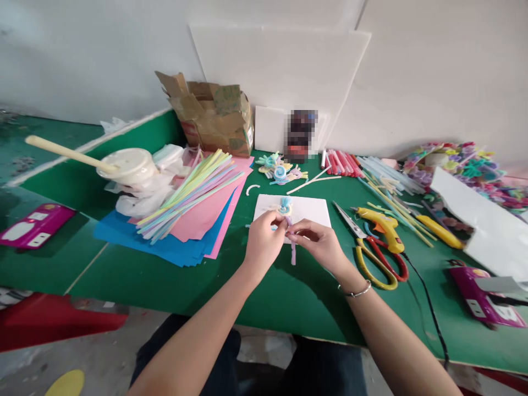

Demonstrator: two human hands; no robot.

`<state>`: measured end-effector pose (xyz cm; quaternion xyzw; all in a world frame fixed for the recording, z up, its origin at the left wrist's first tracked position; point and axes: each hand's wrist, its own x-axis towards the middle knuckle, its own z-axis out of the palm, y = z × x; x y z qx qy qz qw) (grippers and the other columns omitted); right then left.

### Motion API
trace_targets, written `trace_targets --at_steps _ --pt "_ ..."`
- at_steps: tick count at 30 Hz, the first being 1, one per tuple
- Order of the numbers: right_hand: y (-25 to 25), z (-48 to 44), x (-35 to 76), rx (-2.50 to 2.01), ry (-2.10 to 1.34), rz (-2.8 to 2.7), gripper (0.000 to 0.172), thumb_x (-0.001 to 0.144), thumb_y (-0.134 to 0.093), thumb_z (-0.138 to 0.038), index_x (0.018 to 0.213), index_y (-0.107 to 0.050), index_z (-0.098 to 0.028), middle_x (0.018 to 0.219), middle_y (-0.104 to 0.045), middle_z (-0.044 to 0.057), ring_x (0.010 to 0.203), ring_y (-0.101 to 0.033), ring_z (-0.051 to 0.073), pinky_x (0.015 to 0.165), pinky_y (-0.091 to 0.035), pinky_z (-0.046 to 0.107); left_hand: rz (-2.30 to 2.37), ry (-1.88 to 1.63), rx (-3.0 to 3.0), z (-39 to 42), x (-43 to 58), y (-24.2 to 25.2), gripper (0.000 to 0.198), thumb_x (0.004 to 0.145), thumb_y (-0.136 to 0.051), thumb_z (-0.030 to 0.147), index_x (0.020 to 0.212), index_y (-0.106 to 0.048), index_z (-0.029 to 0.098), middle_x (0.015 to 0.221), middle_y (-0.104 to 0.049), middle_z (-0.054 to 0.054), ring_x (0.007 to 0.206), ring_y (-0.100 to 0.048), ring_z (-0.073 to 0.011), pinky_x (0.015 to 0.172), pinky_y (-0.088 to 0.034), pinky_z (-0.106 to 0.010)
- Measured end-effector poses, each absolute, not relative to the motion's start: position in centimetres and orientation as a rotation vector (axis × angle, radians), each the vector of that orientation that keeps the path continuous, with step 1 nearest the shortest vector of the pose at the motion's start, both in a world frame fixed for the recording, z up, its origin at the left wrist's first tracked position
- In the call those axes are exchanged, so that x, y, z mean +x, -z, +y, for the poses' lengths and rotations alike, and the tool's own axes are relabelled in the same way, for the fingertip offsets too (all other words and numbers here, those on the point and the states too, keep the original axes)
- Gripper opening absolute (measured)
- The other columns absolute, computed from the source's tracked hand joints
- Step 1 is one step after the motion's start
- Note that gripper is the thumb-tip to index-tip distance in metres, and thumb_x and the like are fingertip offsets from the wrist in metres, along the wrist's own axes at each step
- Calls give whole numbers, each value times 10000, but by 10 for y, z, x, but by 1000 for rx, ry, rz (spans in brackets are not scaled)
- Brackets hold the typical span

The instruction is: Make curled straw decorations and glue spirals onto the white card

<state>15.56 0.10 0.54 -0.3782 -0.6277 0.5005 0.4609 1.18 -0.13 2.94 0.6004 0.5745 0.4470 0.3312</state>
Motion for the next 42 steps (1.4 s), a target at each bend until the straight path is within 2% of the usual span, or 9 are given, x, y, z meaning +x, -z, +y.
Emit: trace_targets --at_steps 4,7,13,19,24,30,37,42 --pt "-2 1 153 -906 -1329 -1422 269 661 -776 -308 825 -575 -237 732 -653 -24 699 -639 137 681 -539 296 1355 -1201 1389 0 13 -32 175 751 -552 172 576 -550 184 618 -588 20 674 -562 -140 683 -423 -246" --pt "-5 0 153 -936 -1284 -1481 238 667 -767 -334 762 -583 -216 717 -654 -10 681 -628 136 656 -522 288 1287 -1210 1272 0 14 -32 163 716 -588 205 557 -560 179 626 -565 25 676 -542 -133 692 -416 -243" --pt "-10 -2 157 -1038 -1013 -1680 149 744 -701 -318 730 -608 -201 704 -665 3 603 -566 120 581 -468 269 1129 -1139 1024 0 12 -36 191 684 -639 293 550 -572 175 654 -580 19 720 -543 -141 714 -411 -252" --pt "-12 -1 161 -1067 -704 -1799 98 778 -671 -260 741 -595 -210 714 -637 0 597 -525 118 578 -470 263 1017 -1129 917 4 10 -31 143 629 -712 292 591 -634 179 718 -636 8 801 -568 -151 831 -400 -281" --pt "-13 2 165 -961 -469 -1914 62 813 -633 -203 779 -585 -222 700 -625 -1 626 -557 130 564 -476 263 907 -1071 904 7 9 -26 168 604 -740 316 593 -641 180 684 -627 7 769 -561 -155 827 -396 -311" --pt "-21 3 175 -812 -163 -2013 159 837 -563 -80 768 -551 -223 759 -685 26 696 -624 148 629 -513 298 865 -883 945 7 6 -30 157 549 -763 273 563 -647 169 630 -616 13 715 -546 -138 798 -392 -297" --pt "-22 -3 179 -760 -186 -2002 167 850 -532 -59 816 -568 -219 827 -703 50 778 -666 152 666 -555 296 834 -752 996 9 4 -32 125 538 -757 243 548 -656 171 605 -626 13 686 -558 -136 788 -406 -300" --pt "-17 -5 178 -803 -304 -2016 158 876 -510 -121 837 -604 -241 911 -708 53 849 -660 179 727 -557 349 823 -682 1044 9 1 -31 157 531 -778 287 572 -671 179 605 -636 4 669 -567 -147 755 -421 -314"
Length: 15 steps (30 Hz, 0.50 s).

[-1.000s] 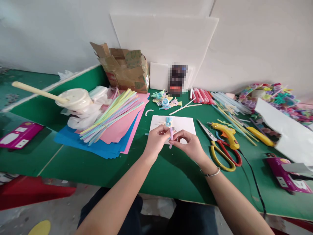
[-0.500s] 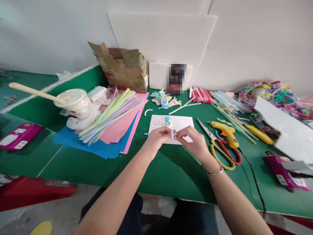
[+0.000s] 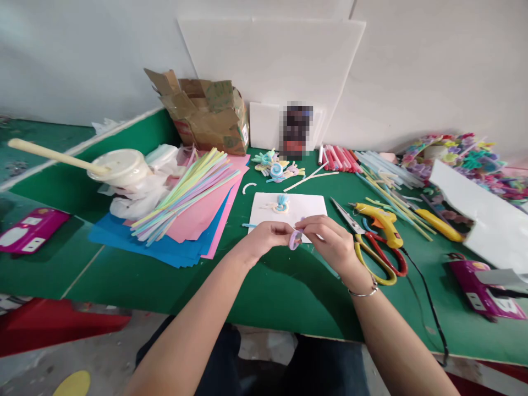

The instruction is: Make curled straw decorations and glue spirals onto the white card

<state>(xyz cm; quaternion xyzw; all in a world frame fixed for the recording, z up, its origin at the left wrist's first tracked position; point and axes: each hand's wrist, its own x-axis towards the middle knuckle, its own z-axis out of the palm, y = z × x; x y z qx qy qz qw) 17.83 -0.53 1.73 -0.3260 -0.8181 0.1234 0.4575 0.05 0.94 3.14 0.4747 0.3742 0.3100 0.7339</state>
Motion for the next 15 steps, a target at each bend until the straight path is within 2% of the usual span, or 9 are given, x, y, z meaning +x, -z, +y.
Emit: trace_targets --at_steps 6,10,15 --pt "-18 -2 177 -911 -375 -2028 108 876 -538 -203 863 -631 -256 846 -702 53 794 -647 190 709 -539 368 886 -945 965 11 2 -25 160 585 -759 297 626 -661 177 692 -645 5 737 -575 -143 787 -424 -306" --pt "-18 -2 170 -947 -491 -1971 41 838 -605 -249 865 -635 -248 778 -683 32 693 -622 165 634 -529 325 990 -1146 1057 14 2 -24 127 639 -721 303 676 -676 190 784 -680 -12 807 -603 -164 800 -440 -298" --pt "-16 -2 165 -1096 -768 -1751 85 828 -604 -293 818 -629 -213 765 -679 22 649 -617 137 589 -522 281 1087 -1179 1262 15 2 -24 120 683 -680 286 742 -700 183 850 -702 -39 826 -627 -183 777 -466 -284"
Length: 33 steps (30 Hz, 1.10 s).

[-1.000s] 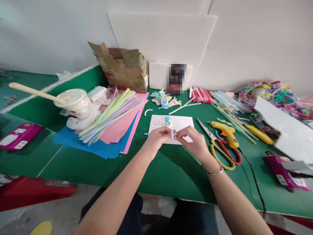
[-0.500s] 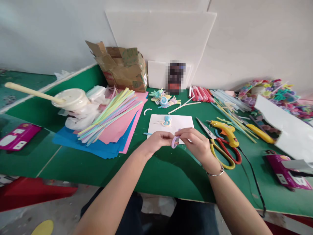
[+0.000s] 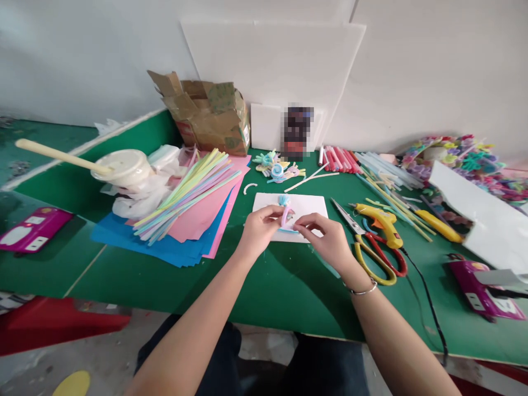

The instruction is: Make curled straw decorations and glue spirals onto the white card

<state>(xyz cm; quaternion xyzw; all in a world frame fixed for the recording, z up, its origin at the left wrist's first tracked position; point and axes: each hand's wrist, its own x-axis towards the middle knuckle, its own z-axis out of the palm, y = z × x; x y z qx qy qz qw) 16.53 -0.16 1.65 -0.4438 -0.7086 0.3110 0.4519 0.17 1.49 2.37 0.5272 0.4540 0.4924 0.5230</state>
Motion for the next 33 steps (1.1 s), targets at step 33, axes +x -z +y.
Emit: trace_targets --at_steps 33 --pt "-17 21 211 -1454 -603 -1575 109 752 -642 -315 772 -681 -216 767 -700 30 676 -614 179 652 -494 330 2014 -488 2211 16 -24 -16 76 803 -585 126 771 -607 191 805 -643 -56 736 -622 -216 668 -424 -322"
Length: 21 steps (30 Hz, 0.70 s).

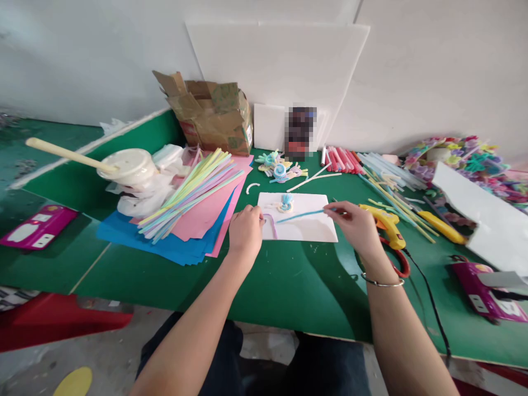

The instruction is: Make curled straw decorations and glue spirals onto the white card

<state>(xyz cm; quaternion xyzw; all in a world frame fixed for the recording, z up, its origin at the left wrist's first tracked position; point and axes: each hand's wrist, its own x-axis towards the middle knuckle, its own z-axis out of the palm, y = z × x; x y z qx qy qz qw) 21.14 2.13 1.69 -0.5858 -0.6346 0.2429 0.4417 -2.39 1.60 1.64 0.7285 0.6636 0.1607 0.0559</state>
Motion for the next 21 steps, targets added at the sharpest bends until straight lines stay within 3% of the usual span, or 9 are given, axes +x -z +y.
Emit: trace_targets --at_steps 5,10,17,21 --pt "-18 24 211 -1414 -681 -1207 206 705 -669 -391 773 -677 -197 722 -679 38 654 -599 170 595 -497 316 1966 -770 2242 17 -21 -20 148 884 -473 148 938 -607 180 959 -656 -89 901 -613 -234 770 -449 -343" --pt "-16 24 208 -1356 -860 -1189 232 648 -713 -406 745 -678 -198 722 -674 33 673 -589 163 588 -480 298 1701 -853 2439 15 -16 -24 325 857 -546 150 1181 -535 174 1152 -619 -105 1048 -580 -240 858 -454 -352" --pt "-17 23 206 -1336 -894 -1220 248 624 -739 -420 732 -683 -204 721 -680 31 685 -596 168 630 -484 313 1656 -755 2472 14 -16 -18 202 872 -522 151 1032 -645 165 975 -691 -98 870 -639 -225 766 -491 -337" --pt "-16 25 206 -1348 -865 -1197 250 627 -731 -415 743 -683 -199 720 -679 34 677 -594 166 621 -484 313 1547 -834 2506 14 -18 -16 269 883 -485 118 1109 -622 165 1041 -682 -95 930 -633 -213 801 -510 -336"
